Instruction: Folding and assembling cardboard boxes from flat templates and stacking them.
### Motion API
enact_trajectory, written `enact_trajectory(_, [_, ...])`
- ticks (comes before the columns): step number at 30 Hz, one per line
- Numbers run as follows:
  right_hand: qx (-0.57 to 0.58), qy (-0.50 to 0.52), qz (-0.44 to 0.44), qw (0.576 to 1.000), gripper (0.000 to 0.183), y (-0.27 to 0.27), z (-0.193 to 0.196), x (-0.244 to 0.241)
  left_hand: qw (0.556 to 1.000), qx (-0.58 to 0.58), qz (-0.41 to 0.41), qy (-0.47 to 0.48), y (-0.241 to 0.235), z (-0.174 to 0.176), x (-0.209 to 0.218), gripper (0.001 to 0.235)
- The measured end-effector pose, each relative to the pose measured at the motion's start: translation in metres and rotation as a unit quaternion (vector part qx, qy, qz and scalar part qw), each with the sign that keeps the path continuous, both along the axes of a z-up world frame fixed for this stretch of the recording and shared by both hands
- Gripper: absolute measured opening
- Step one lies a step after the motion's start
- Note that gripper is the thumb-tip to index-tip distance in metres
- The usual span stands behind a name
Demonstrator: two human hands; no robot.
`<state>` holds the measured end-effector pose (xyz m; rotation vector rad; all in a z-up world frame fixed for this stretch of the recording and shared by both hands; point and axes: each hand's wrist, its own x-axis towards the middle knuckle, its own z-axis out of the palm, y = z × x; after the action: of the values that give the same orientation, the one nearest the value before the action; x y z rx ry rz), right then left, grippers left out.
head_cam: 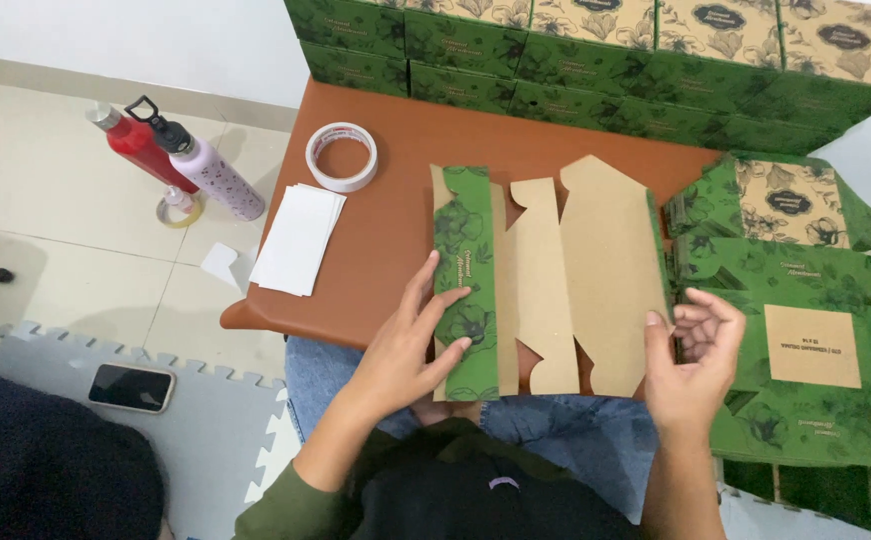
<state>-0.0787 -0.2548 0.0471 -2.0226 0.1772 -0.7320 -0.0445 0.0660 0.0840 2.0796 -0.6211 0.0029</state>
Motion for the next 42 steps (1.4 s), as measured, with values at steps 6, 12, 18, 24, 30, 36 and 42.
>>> enact_trajectory(6, [-0.158, 0.052, 0.165, 0.972, 0.058, 0.072, 0.009, 0.007, 0.988, 0.14, 0.043, -0.052, 0.004, -0.045, 0.002, 0.062])
enact_trajectory(12, [-0.302, 0.221, 0.312, 0.873, 0.088, 0.083, 0.001, 0.01, 0.978, 0.184, 0.044, -0.087, 0.005, -0.056, 0.001, 0.061])
enact_trajectory(18, [-0.381, 0.233, 0.319, 0.836, 0.079, 0.081, -0.009, 0.011, 0.961, 0.224, 0.056, -0.151, 0.002, -0.067, 0.006, 0.061])
enact_trajectory(24, [-0.275, 0.366, 0.333, 0.824, 0.075, 0.076, 0.006, 0.048, 0.96, 0.229, 0.063, -0.149, 0.002, -0.073, 0.009, 0.073])
enact_trajectory(30, [-0.291, 0.35, 0.281, 0.845, 0.08, 0.083, 0.008, 0.095, 0.958, 0.239, 0.053, -0.149, 0.004, -0.076, 0.008, 0.077])
enact_trajectory(36, [-0.311, 0.342, 0.31, 0.83, 0.123, 0.106, 0.05, 0.047, 0.96, 0.231, 0.055, -0.148, 0.004, -0.07, 0.005, 0.075])
enact_trajectory(42, [-0.502, 0.154, 0.095, 0.846, 0.025, 0.052, 0.037, 0.015, 0.962, 0.224, 0.045, -0.151, 0.004, -0.073, 0.0, 0.071])
